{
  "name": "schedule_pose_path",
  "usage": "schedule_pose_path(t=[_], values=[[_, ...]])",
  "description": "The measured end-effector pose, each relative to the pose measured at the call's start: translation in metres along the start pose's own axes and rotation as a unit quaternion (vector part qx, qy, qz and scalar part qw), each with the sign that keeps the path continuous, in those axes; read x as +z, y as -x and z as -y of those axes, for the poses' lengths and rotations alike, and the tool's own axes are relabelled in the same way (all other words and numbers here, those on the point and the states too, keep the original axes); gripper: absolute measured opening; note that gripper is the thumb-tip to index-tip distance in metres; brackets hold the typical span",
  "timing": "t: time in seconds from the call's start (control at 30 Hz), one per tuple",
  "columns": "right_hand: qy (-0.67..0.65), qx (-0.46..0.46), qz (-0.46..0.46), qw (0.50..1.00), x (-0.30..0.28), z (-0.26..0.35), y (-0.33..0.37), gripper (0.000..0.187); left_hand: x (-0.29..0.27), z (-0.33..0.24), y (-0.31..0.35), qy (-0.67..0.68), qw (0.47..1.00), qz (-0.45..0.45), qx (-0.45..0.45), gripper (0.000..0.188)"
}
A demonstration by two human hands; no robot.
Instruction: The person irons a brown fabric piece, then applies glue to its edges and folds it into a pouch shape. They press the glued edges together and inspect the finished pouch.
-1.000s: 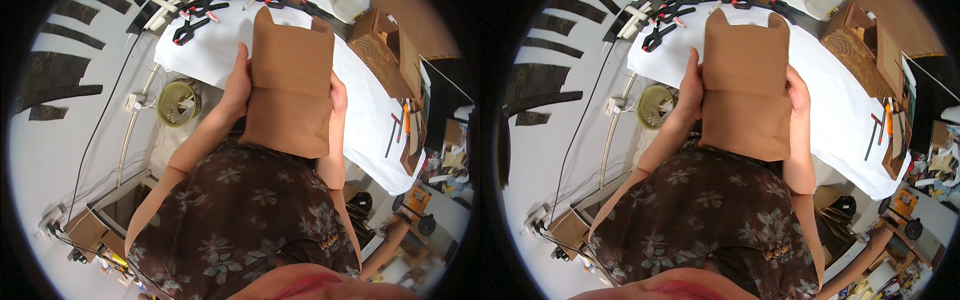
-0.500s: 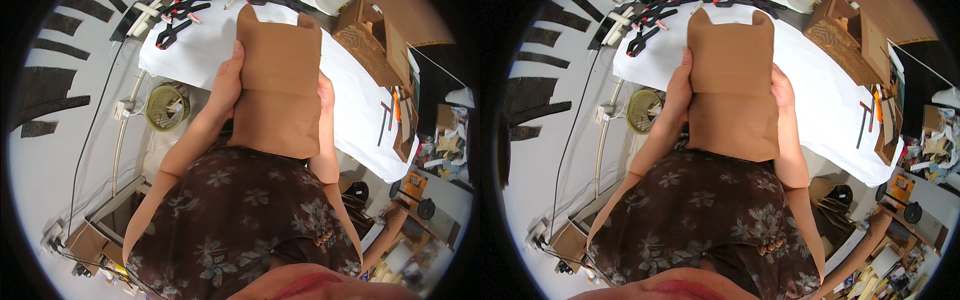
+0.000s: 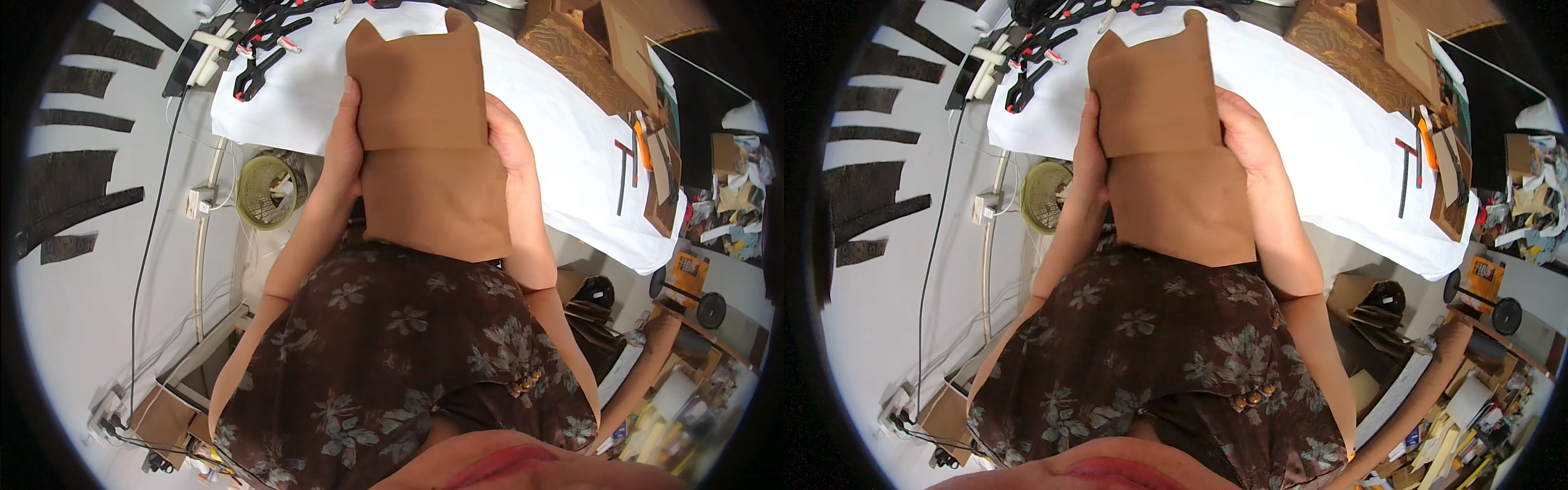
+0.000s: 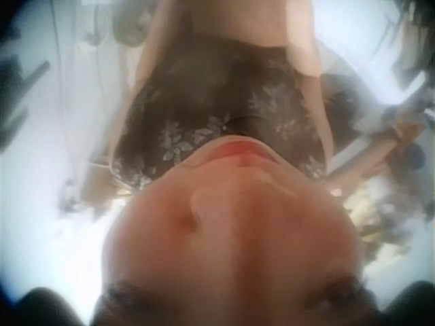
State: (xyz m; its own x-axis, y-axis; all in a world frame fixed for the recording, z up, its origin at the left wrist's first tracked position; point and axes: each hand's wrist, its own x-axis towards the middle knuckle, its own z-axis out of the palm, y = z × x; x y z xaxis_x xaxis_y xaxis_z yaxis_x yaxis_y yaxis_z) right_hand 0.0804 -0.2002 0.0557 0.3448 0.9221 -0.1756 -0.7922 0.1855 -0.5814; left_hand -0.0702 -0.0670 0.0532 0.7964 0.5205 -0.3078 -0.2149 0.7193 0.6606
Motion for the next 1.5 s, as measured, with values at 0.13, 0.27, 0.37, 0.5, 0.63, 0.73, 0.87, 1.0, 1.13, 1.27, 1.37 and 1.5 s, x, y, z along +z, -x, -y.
schedule_pose_path(t=[0.13, 0.27, 0.37, 0.5, 0.63, 0.73, 0.87, 1.0, 1.13, 1.27, 1.37, 1.5], values=[[-0.143, 0.006, -0.013, 0.990, 0.017, -0.004, -0.004, 0.035, -0.011, 0.005, -0.005, 0.026, 0.999, 0.030, -0.013, 0.068], [-0.082, 0.005, -0.019, 0.996, 0.028, -0.001, -0.002, 0.028, -0.019, 0.008, -0.007, 0.030, 0.999, 0.041, -0.020, 0.068], [-0.113, -0.002, 0.095, 0.989, 0.021, -0.001, -0.005, 0.031, -0.017, 0.008, -0.005, 0.050, 0.998, 0.036, -0.031, 0.068], [-0.096, -0.038, 0.146, 0.984, 0.013, -0.005, -0.005, 0.039, -0.011, 0.008, -0.003, 0.057, 0.997, 0.038, -0.032, 0.068], [-0.091, -0.062, 0.176, 0.978, 0.009, -0.008, -0.007, 0.040, -0.010, 0.010, -0.001, 0.060, 0.998, 0.023, -0.024, 0.067], [-0.078, -0.082, 0.149, 0.982, 0.010, -0.011, -0.006, 0.041, -0.003, 0.009, 0.002, 0.057, 0.998, 0.013, -0.039, 0.068], [-0.089, -0.091, 0.127, 0.984, 0.009, -0.013, -0.002, 0.041, 0.002, 0.007, 0.005, 0.043, 0.998, 0.006, -0.043, 0.070], [-0.109, -0.086, 0.153, 0.978, 0.009, -0.012, -0.002, 0.041, 0.004, 0.007, 0.007, 0.028, 0.999, 0.006, -0.035, 0.070], [-0.107, -0.090, 0.135, 0.981, 0.010, -0.012, 0.000, 0.039, 0.005, 0.009, 0.006, 0.029, 0.999, 0.008, -0.033, 0.070], [-0.033, -0.101, 0.021, 0.994, 0.019, -0.011, 0.006, 0.037, 0.011, 0.007, 0.007, 0.024, 0.999, -0.005, -0.038, 0.069], [0.019, -0.110, -0.038, 0.993, 0.015, -0.012, 0.004, 0.037, 0.008, 0.008, 0.004, 0.043, 0.998, 0.013, -0.037, 0.068], [-0.028, -0.102, -0.114, 0.988, 0.032, -0.008, 0.000, 0.039, 0.008, 0.009, 0.003, 0.049, 0.998, 0.000, -0.043, 0.067]])
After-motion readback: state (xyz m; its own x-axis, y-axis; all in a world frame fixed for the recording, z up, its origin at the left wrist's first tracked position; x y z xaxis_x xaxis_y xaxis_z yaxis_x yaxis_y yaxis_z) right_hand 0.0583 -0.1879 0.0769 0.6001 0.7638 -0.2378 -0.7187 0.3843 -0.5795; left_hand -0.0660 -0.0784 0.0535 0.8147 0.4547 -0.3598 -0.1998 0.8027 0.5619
